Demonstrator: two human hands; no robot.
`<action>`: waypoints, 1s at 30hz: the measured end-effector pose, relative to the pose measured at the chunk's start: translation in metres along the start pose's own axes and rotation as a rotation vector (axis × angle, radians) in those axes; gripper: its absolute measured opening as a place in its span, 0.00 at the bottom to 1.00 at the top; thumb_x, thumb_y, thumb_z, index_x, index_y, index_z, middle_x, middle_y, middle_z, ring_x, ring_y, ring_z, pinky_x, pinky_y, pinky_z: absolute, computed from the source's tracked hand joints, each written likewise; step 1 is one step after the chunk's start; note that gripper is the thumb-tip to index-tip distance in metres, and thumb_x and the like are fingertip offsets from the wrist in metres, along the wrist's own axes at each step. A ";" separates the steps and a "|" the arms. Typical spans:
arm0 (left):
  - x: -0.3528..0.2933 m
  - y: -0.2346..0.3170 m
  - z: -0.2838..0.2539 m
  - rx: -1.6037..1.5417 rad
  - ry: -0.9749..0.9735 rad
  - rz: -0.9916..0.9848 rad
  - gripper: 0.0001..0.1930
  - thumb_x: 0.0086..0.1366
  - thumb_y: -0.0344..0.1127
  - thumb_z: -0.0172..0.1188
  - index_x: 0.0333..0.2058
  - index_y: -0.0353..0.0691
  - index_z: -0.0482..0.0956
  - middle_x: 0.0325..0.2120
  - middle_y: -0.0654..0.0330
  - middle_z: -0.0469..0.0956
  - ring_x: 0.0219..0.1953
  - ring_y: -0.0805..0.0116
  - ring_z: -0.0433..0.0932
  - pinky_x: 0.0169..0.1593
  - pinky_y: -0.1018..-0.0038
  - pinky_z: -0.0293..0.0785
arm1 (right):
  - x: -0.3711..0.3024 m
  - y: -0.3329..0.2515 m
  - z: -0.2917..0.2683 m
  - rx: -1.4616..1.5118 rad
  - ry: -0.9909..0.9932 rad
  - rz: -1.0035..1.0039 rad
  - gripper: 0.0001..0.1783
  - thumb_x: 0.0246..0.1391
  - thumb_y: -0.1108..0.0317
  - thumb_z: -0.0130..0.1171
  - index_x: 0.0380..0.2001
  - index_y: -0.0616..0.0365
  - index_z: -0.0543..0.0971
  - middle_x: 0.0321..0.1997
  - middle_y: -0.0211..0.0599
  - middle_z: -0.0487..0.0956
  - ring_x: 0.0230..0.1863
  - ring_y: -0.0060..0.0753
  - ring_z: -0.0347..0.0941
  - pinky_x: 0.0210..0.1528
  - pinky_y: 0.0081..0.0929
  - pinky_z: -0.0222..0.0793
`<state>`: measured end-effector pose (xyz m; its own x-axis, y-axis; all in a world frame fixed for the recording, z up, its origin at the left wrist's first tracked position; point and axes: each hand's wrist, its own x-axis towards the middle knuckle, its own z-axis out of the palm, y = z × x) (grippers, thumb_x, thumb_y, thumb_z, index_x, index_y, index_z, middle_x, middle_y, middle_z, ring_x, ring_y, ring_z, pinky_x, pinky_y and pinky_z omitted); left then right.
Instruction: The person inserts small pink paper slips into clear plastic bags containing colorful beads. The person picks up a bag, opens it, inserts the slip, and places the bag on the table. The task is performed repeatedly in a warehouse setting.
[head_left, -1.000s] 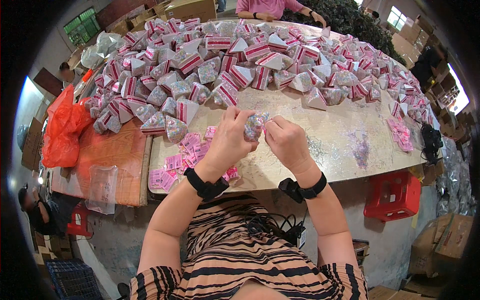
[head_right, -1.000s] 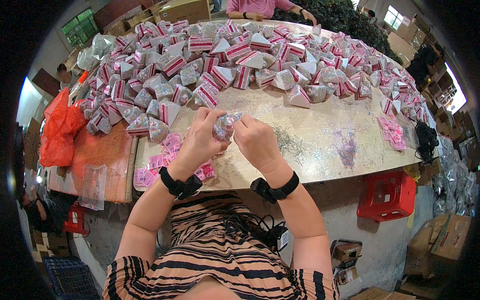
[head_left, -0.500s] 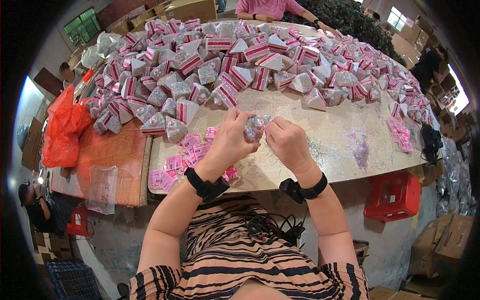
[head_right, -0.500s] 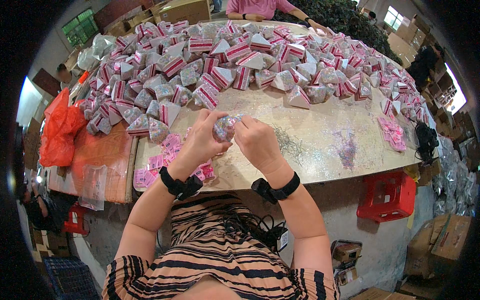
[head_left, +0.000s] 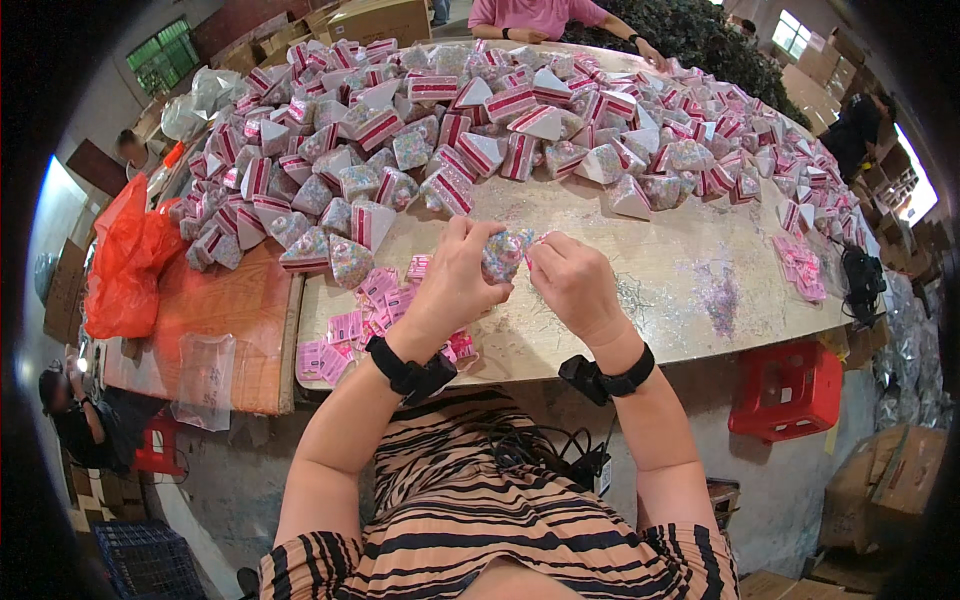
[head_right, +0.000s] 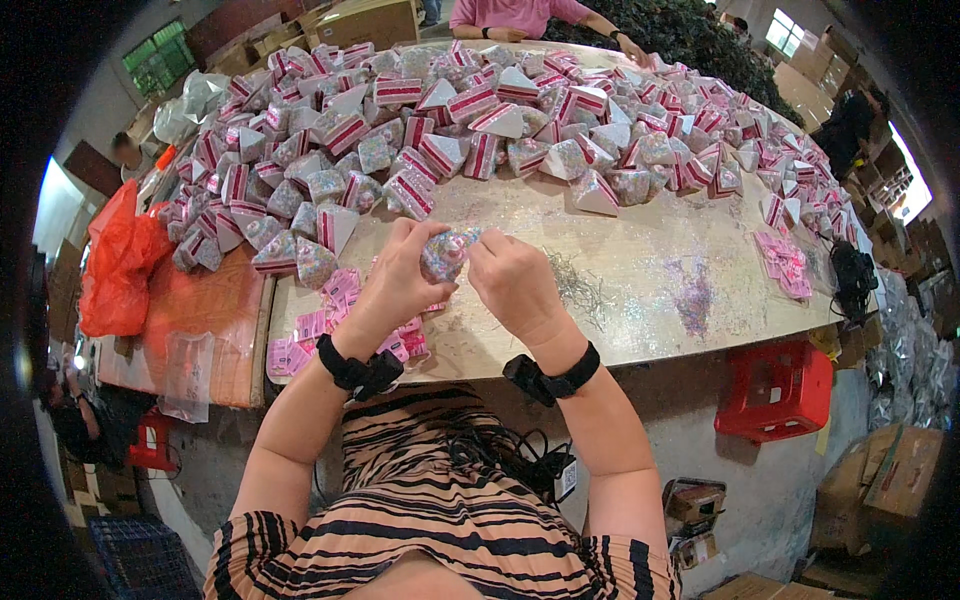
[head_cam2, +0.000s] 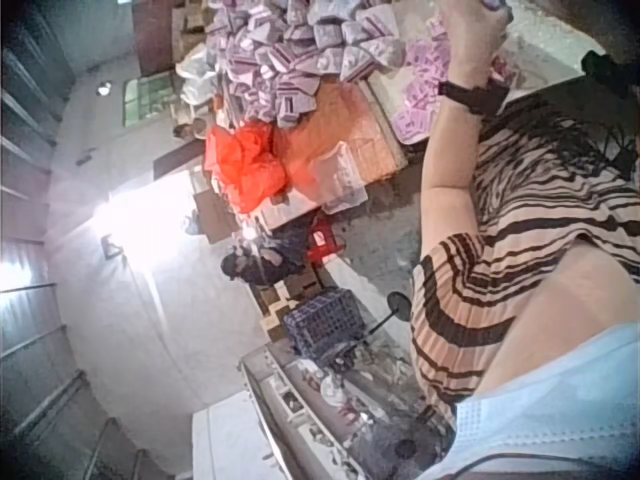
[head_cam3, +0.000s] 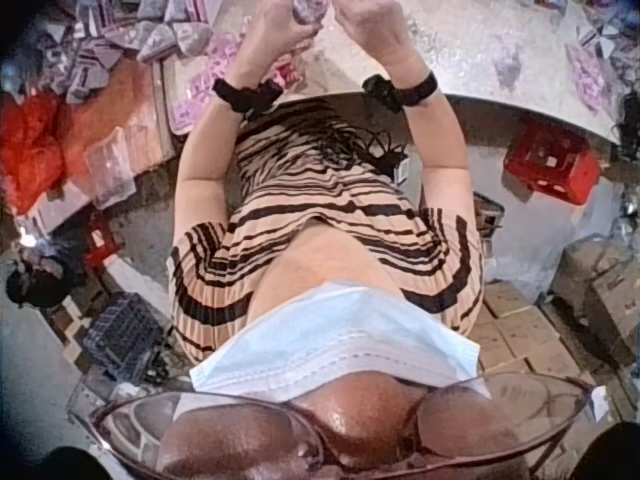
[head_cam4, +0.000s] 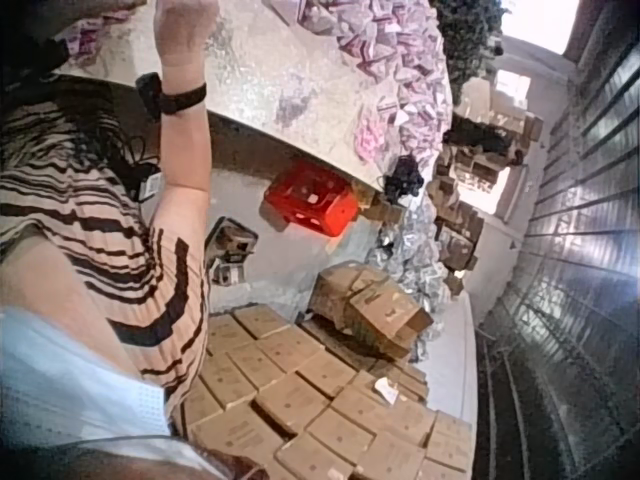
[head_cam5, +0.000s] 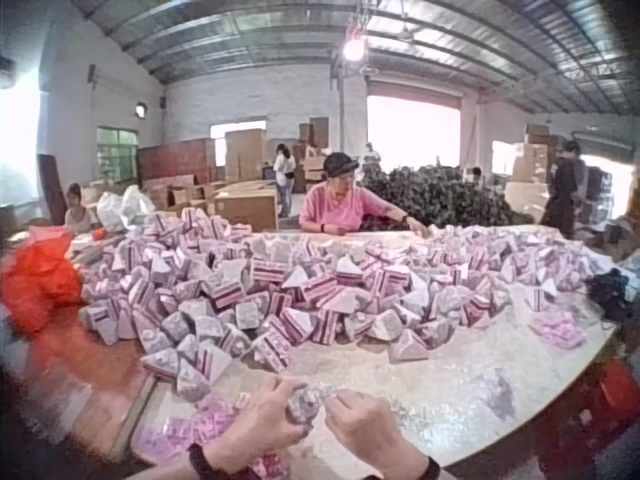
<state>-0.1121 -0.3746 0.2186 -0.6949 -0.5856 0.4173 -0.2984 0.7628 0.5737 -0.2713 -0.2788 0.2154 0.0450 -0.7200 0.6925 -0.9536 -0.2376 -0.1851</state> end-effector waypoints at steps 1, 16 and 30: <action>0.000 0.001 0.000 0.002 -0.003 -0.002 0.33 0.41 0.30 0.69 0.50 0.36 0.71 0.43 0.49 0.69 0.47 0.49 0.71 0.49 0.64 0.70 | 0.000 0.000 0.001 0.002 -0.002 0.005 0.06 0.42 0.76 0.60 0.26 0.59 0.74 0.27 0.38 0.73 0.28 0.43 0.74 0.29 0.35 0.71; -0.001 0.004 0.001 -0.052 -0.033 -0.011 0.33 0.40 0.28 0.69 0.49 0.38 0.70 0.42 0.47 0.66 0.48 0.46 0.68 0.53 0.60 0.68 | -0.002 -0.001 0.003 -0.008 -0.025 0.007 0.07 0.42 0.76 0.61 0.25 0.58 0.72 0.26 0.38 0.71 0.27 0.43 0.73 0.28 0.35 0.70; -0.003 0.012 0.000 0.166 0.011 0.118 0.29 0.42 0.25 0.63 0.48 0.35 0.69 0.42 0.48 0.68 0.49 0.46 0.67 0.52 0.59 0.67 | -0.002 0.004 0.000 0.028 -0.108 -0.031 0.07 0.42 0.75 0.60 0.25 0.59 0.72 0.26 0.40 0.72 0.27 0.45 0.74 0.29 0.37 0.71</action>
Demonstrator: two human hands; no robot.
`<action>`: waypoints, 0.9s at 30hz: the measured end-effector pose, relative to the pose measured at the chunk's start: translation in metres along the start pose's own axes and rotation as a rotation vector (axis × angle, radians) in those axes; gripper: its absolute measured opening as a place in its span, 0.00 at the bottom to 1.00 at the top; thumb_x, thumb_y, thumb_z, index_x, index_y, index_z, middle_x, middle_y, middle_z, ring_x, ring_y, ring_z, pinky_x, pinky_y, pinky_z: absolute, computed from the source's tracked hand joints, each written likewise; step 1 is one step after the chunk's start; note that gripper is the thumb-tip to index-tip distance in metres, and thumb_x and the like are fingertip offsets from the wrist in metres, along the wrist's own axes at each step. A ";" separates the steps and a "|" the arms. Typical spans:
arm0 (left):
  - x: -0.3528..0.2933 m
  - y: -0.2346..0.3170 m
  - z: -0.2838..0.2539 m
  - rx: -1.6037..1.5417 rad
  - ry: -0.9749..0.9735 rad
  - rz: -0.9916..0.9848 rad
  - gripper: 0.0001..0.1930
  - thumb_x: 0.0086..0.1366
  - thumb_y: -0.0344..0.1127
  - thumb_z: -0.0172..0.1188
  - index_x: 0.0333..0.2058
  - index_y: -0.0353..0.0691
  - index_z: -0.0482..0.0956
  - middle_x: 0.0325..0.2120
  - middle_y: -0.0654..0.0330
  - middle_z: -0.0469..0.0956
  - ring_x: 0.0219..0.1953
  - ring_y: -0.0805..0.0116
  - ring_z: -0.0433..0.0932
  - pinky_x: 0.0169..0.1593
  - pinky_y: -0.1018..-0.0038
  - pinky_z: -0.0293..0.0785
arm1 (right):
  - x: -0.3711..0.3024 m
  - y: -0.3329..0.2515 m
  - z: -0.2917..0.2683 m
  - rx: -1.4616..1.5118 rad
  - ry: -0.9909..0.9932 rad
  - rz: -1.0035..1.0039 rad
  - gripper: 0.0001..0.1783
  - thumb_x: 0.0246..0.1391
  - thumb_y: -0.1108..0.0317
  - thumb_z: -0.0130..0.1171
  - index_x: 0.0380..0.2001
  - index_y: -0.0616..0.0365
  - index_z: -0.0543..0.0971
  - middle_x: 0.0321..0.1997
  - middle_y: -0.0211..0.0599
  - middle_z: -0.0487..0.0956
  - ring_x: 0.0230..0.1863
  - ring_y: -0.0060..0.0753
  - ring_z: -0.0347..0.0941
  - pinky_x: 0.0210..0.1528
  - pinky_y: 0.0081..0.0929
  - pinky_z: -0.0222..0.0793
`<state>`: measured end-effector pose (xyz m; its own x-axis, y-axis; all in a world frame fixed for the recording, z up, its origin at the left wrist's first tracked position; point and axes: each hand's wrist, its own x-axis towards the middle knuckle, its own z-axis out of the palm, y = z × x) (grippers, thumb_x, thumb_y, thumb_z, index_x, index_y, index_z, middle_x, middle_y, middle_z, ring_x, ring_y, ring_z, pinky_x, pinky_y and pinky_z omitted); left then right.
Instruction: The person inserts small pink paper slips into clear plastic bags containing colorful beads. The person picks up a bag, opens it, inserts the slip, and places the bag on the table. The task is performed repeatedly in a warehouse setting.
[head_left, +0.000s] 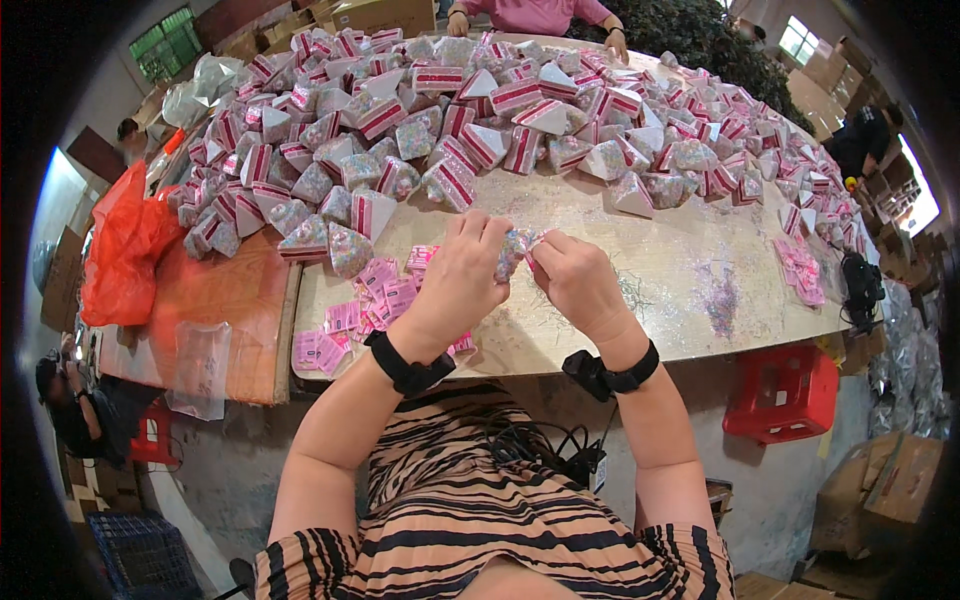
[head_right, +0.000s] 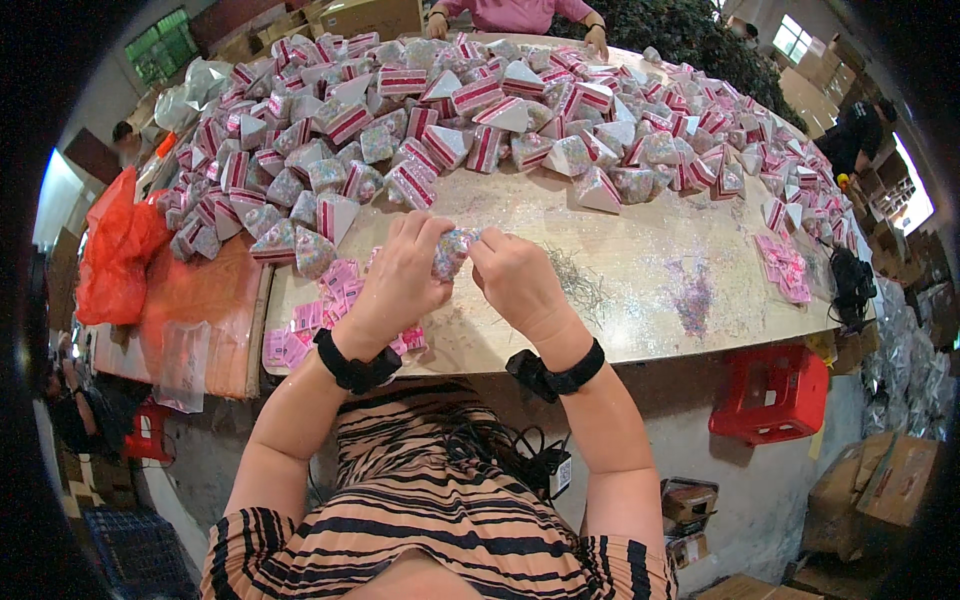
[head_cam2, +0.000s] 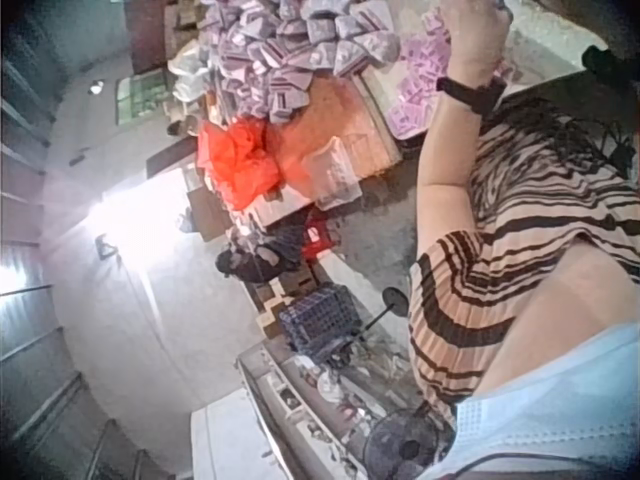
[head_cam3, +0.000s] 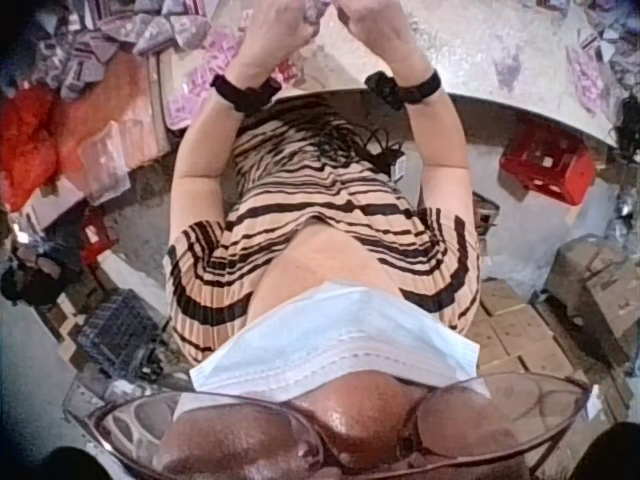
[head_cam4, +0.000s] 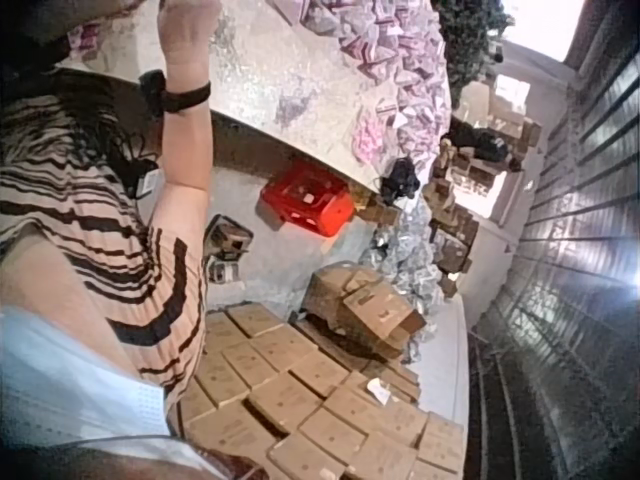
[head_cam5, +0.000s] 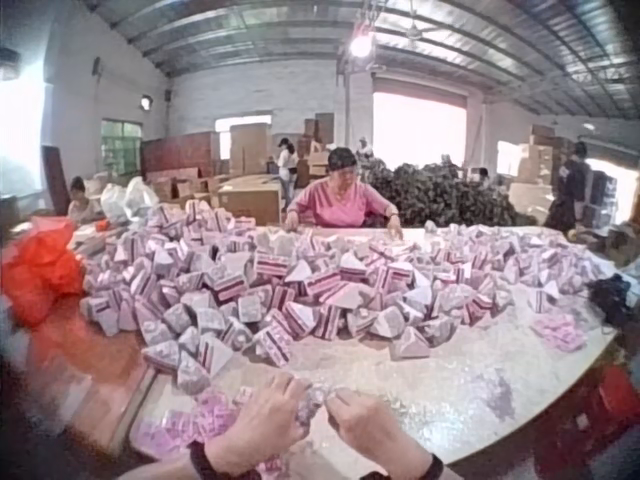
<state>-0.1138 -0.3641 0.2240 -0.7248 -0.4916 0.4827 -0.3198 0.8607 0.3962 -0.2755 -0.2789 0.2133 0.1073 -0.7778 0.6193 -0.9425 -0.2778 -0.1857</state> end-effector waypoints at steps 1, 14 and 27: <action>0.000 -0.001 0.001 0.001 -0.001 0.008 0.29 0.42 0.25 0.63 0.47 0.35 0.69 0.42 0.48 0.68 0.49 0.46 0.67 0.52 0.59 0.67 | 0.000 -0.001 0.000 0.019 -0.001 0.014 0.07 0.42 0.75 0.61 0.25 0.60 0.72 0.26 0.41 0.72 0.27 0.46 0.73 0.29 0.38 0.70; -0.003 0.006 -0.003 0.022 0.076 0.031 0.31 0.41 0.24 0.63 0.49 0.38 0.70 0.43 0.50 0.68 0.49 0.48 0.66 0.50 0.60 0.68 | 0.007 -0.002 -0.006 0.322 -0.024 0.257 0.04 0.42 0.75 0.60 0.22 0.62 0.74 0.26 0.46 0.74 0.29 0.53 0.73 0.33 0.44 0.70; -0.009 0.001 -0.011 -0.024 0.059 -0.029 0.30 0.39 0.25 0.67 0.47 0.38 0.71 0.42 0.50 0.68 0.49 0.47 0.67 0.51 0.60 0.68 | 0.008 -0.017 -0.002 0.015 0.004 0.028 0.06 0.42 0.75 0.60 0.23 0.60 0.72 0.26 0.43 0.72 0.27 0.48 0.74 0.30 0.39 0.72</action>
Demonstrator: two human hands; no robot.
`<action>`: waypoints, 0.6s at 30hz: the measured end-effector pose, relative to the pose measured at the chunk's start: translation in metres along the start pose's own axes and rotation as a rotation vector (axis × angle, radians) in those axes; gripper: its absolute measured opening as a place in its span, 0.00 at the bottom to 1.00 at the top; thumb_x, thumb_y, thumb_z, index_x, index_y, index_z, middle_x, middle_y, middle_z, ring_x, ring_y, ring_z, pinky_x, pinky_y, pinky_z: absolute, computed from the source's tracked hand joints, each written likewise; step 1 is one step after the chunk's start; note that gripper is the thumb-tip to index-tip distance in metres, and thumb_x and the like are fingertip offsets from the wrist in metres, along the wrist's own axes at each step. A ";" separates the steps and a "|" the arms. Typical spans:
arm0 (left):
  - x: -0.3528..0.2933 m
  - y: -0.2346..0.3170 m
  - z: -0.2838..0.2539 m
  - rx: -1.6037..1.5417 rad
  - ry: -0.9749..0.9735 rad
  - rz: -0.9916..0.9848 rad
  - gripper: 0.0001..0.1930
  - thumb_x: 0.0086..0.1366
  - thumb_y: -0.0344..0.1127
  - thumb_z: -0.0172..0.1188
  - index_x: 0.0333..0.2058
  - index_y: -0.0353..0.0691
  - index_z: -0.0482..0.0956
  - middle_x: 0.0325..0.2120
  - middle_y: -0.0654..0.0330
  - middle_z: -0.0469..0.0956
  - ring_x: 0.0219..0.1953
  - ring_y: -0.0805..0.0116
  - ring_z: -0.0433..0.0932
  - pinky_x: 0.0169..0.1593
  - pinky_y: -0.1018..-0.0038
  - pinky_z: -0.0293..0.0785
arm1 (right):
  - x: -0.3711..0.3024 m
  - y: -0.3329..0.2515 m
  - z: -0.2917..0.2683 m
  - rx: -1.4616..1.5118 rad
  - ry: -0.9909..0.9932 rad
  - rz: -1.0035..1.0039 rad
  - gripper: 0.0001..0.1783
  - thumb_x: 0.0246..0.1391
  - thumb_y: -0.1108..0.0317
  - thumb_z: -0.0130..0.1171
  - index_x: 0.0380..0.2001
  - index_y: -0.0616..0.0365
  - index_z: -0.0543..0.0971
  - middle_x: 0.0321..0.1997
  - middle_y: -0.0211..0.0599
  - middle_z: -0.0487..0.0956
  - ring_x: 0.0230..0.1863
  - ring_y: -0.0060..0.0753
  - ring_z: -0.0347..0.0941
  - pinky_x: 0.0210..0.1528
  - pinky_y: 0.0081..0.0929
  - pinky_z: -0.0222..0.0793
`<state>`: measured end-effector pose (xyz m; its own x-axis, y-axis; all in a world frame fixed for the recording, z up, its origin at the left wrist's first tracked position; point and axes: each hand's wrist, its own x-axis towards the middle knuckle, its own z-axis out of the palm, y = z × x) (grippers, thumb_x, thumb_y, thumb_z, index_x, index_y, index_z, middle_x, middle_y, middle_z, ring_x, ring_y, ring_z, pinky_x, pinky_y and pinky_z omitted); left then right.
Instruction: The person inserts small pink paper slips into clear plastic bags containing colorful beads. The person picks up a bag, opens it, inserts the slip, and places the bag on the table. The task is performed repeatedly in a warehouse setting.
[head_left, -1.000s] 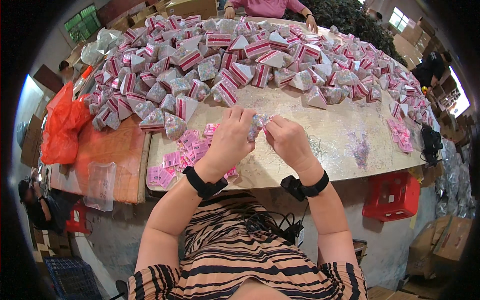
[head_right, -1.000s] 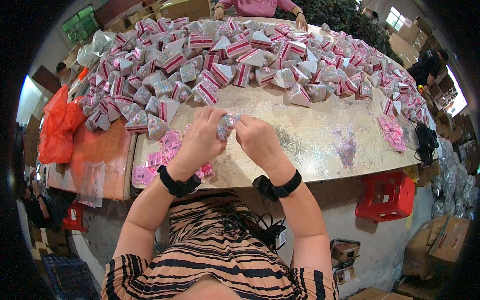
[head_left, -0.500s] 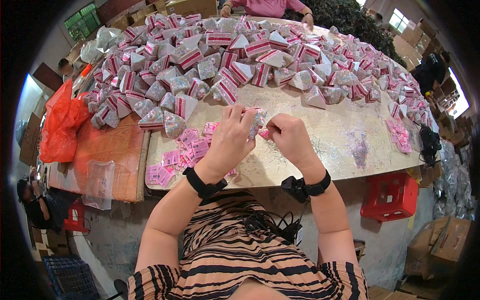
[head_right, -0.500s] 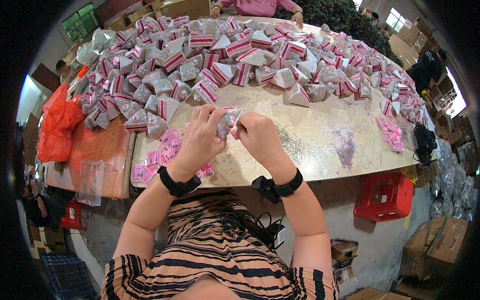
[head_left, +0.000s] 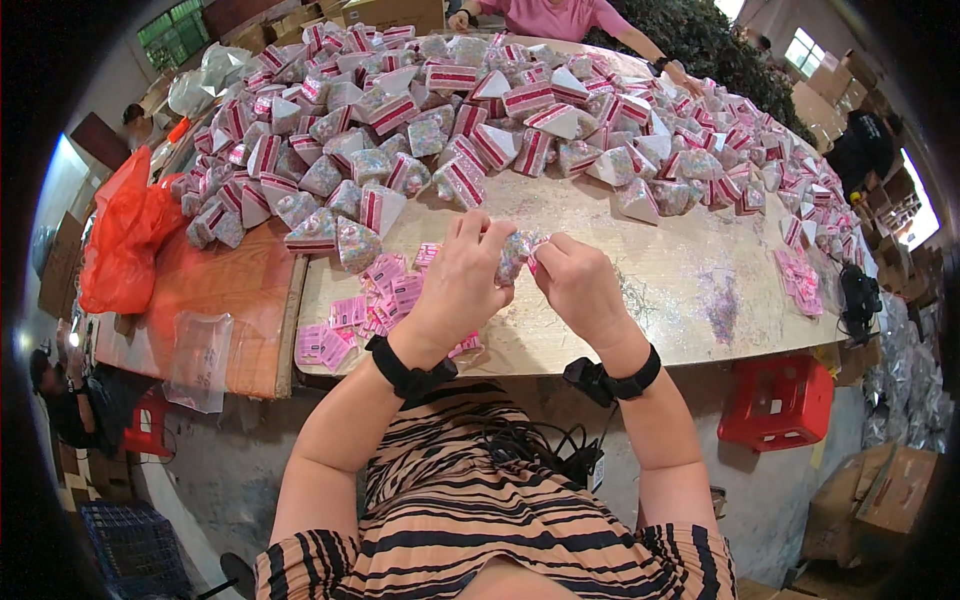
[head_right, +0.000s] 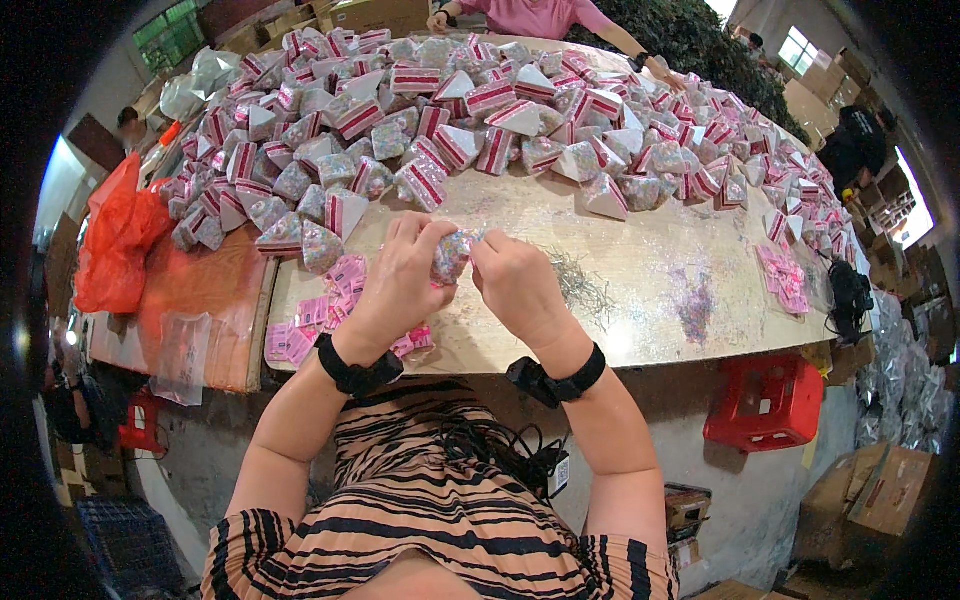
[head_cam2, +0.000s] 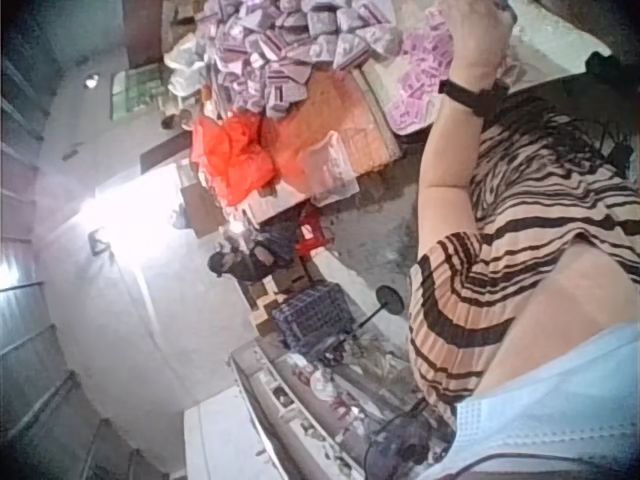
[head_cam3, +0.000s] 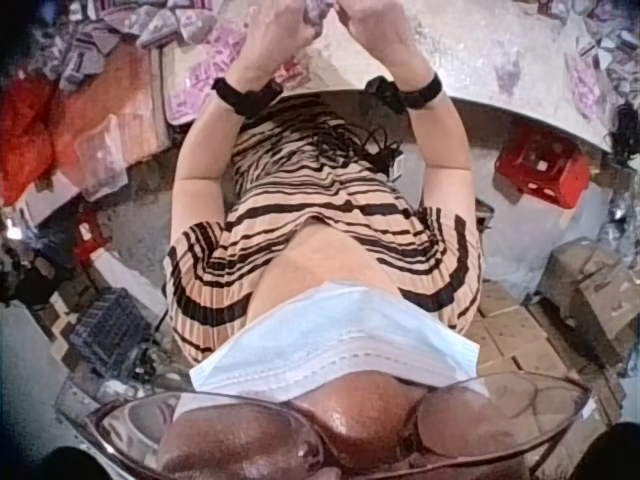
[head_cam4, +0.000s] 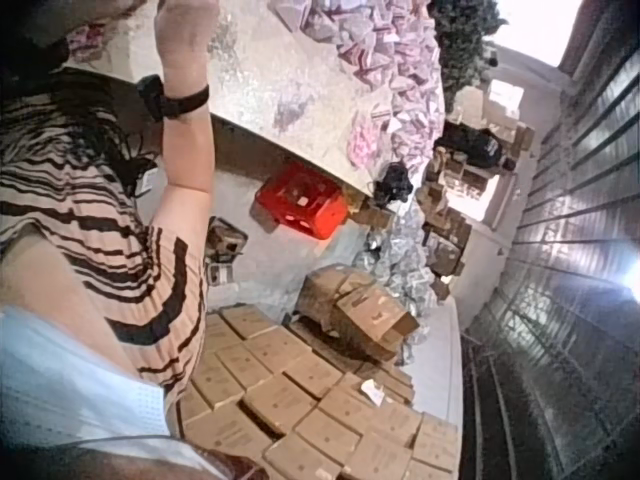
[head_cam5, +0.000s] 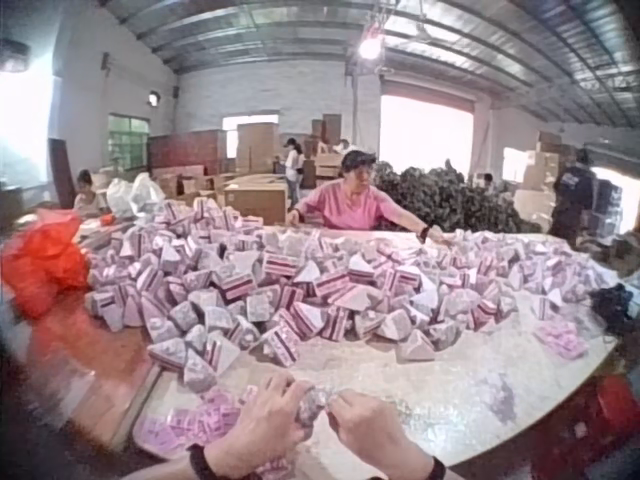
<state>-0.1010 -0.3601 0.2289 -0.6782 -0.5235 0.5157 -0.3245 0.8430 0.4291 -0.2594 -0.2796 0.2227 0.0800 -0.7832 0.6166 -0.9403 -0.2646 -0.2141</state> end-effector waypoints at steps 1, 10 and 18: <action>0.000 0.001 -0.001 -0.002 -0.016 -0.014 0.30 0.39 0.25 0.67 0.47 0.37 0.71 0.42 0.50 0.68 0.50 0.47 0.67 0.51 0.60 0.68 | 0.000 0.000 0.001 0.001 -0.001 -0.004 0.06 0.42 0.75 0.59 0.23 0.60 0.72 0.26 0.43 0.72 0.27 0.48 0.74 0.30 0.39 0.72; -0.002 -0.004 0.000 -0.110 -0.085 -0.004 0.30 0.40 0.26 0.67 0.46 0.36 0.71 0.41 0.47 0.70 0.48 0.45 0.69 0.52 0.59 0.67 | -0.004 0.000 -0.002 -0.031 -0.061 -0.046 0.05 0.43 0.75 0.58 0.25 0.61 0.71 0.27 0.42 0.72 0.28 0.48 0.74 0.30 0.38 0.72; -0.004 -0.008 -0.007 -0.188 -0.065 -0.023 0.28 0.41 0.27 0.64 0.45 0.34 0.69 0.41 0.45 0.70 0.48 0.44 0.69 0.52 0.60 0.67 | -0.001 0.004 -0.012 0.350 -0.100 0.238 0.04 0.48 0.75 0.60 0.26 0.65 0.79 0.24 0.38 0.77 0.24 0.33 0.73 0.28 0.30 0.68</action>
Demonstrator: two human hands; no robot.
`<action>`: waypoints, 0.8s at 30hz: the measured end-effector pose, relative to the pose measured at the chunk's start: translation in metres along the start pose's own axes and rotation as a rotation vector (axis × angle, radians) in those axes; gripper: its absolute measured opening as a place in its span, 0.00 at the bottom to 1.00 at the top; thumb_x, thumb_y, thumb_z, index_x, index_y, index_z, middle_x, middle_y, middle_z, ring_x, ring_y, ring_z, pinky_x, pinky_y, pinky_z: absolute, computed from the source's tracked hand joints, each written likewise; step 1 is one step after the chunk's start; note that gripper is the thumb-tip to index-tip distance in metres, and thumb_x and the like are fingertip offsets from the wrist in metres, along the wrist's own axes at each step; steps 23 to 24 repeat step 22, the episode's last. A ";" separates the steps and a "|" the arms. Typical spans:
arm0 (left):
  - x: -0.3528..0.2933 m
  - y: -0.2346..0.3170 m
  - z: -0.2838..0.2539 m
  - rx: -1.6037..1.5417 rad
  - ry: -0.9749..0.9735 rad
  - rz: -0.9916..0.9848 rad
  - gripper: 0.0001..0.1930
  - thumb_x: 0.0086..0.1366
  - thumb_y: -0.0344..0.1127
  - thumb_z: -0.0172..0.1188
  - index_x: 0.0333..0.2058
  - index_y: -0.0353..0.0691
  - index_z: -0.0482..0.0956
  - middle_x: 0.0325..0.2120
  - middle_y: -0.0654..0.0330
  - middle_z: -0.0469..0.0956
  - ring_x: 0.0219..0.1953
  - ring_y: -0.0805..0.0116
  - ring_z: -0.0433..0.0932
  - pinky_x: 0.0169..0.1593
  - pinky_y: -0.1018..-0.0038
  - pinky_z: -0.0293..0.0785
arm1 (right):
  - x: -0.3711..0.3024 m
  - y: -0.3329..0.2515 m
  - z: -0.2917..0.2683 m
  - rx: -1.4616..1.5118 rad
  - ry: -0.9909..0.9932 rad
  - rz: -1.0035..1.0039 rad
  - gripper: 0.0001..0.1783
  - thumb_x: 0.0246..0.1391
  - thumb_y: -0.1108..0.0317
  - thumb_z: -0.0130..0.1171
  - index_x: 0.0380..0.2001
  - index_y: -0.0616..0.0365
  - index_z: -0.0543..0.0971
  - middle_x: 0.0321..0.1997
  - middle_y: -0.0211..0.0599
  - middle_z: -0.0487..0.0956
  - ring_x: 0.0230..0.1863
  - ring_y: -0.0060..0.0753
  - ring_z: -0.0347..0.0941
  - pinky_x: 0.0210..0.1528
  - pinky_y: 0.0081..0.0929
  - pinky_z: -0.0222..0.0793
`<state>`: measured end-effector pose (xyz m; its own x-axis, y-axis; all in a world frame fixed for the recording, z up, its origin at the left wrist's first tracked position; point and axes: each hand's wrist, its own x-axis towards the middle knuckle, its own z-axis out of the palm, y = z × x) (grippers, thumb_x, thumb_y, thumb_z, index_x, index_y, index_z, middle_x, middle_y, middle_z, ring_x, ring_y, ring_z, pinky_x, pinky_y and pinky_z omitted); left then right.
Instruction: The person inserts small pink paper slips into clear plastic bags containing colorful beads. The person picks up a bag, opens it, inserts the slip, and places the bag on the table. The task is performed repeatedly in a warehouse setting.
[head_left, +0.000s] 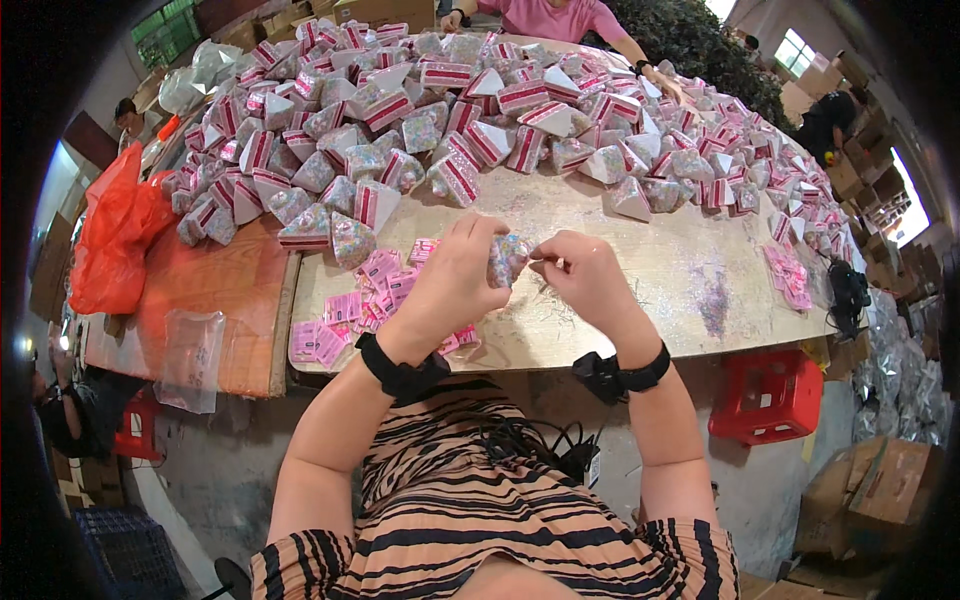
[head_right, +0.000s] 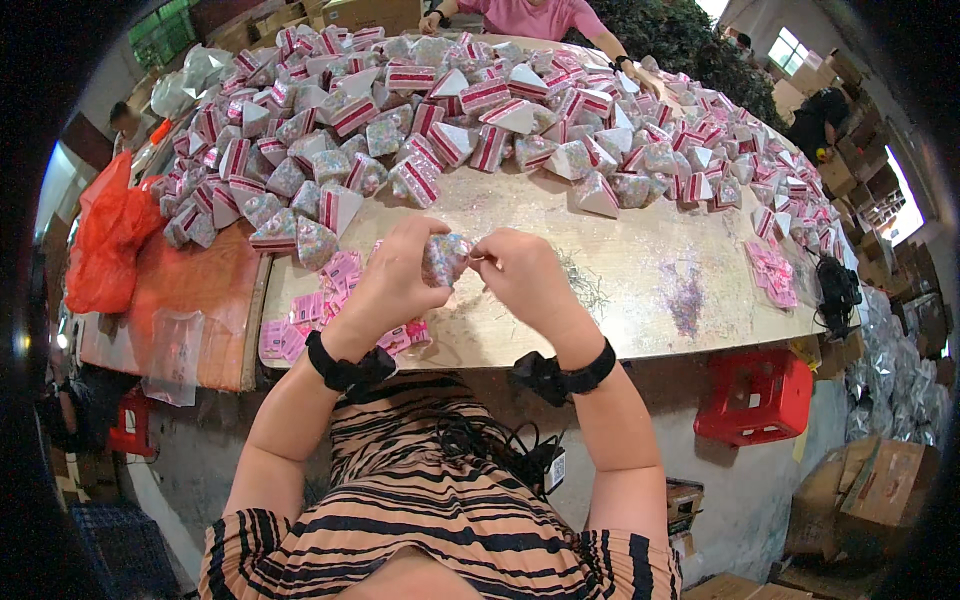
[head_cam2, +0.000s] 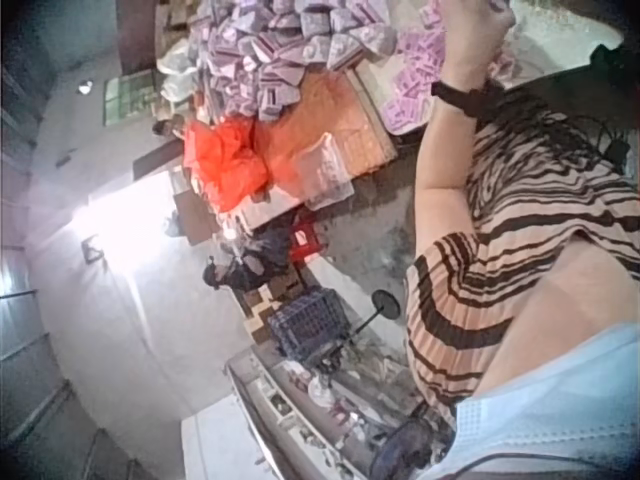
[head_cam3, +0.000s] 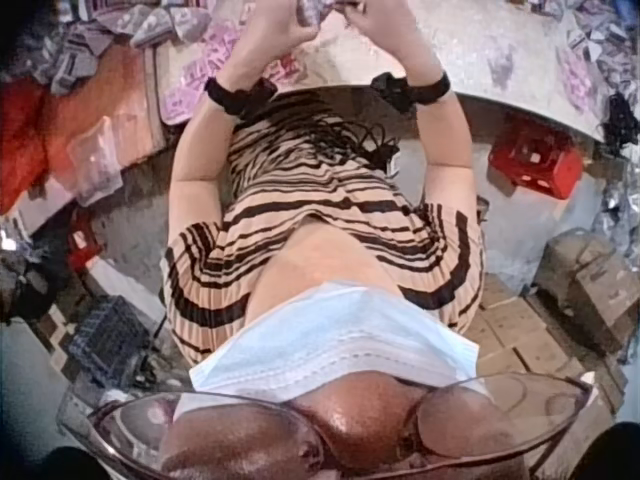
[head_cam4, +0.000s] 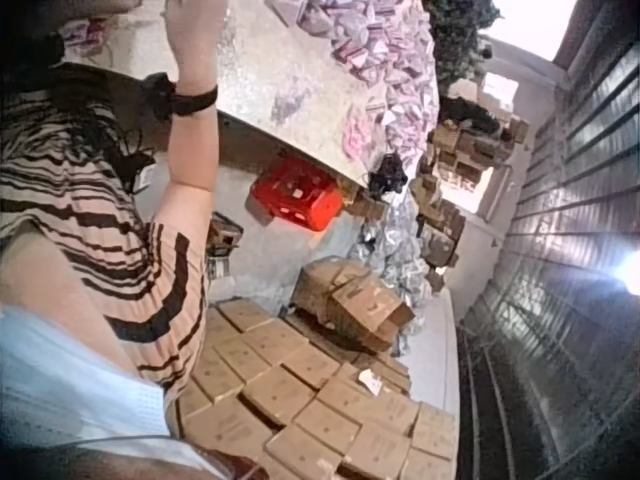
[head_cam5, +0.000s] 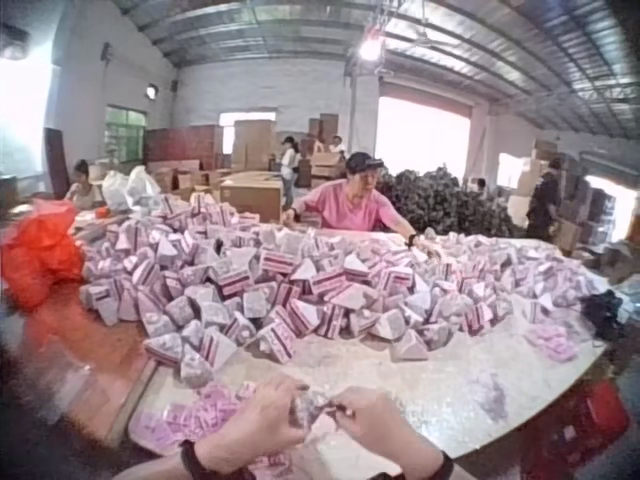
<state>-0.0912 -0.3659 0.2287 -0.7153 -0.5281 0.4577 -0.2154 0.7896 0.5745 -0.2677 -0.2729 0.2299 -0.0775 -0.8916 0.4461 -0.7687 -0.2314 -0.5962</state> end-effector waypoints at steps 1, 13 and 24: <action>-0.001 -0.001 -0.003 -0.022 0.010 -0.009 0.27 0.42 0.28 0.64 0.45 0.34 0.69 0.41 0.45 0.70 0.48 0.44 0.69 0.51 0.60 0.67 | 0.000 -0.002 -0.005 0.174 -0.036 0.136 0.04 0.49 0.74 0.60 0.27 0.65 0.80 0.24 0.36 0.78 0.23 0.28 0.72 0.27 0.28 0.67; -0.006 0.007 -0.004 -0.027 -0.053 -0.029 0.28 0.40 0.26 0.65 0.44 0.35 0.70 0.40 0.47 0.70 0.47 0.45 0.68 0.51 0.60 0.67 | 0.003 0.014 -0.007 0.715 -0.268 0.468 0.07 0.49 0.67 0.65 0.25 0.60 0.82 0.19 0.26 0.78 0.17 0.10 0.64 0.18 0.13 0.57; -0.016 0.006 -0.008 0.059 -0.082 0.033 0.27 0.44 0.29 0.67 0.46 0.35 0.71 0.40 0.49 0.70 0.45 0.51 0.72 0.49 0.63 0.69 | -0.003 0.031 0.007 1.000 -0.358 0.512 0.05 0.46 0.72 0.67 0.24 0.62 0.81 0.19 0.33 0.79 0.14 0.18 0.67 0.17 0.17 0.60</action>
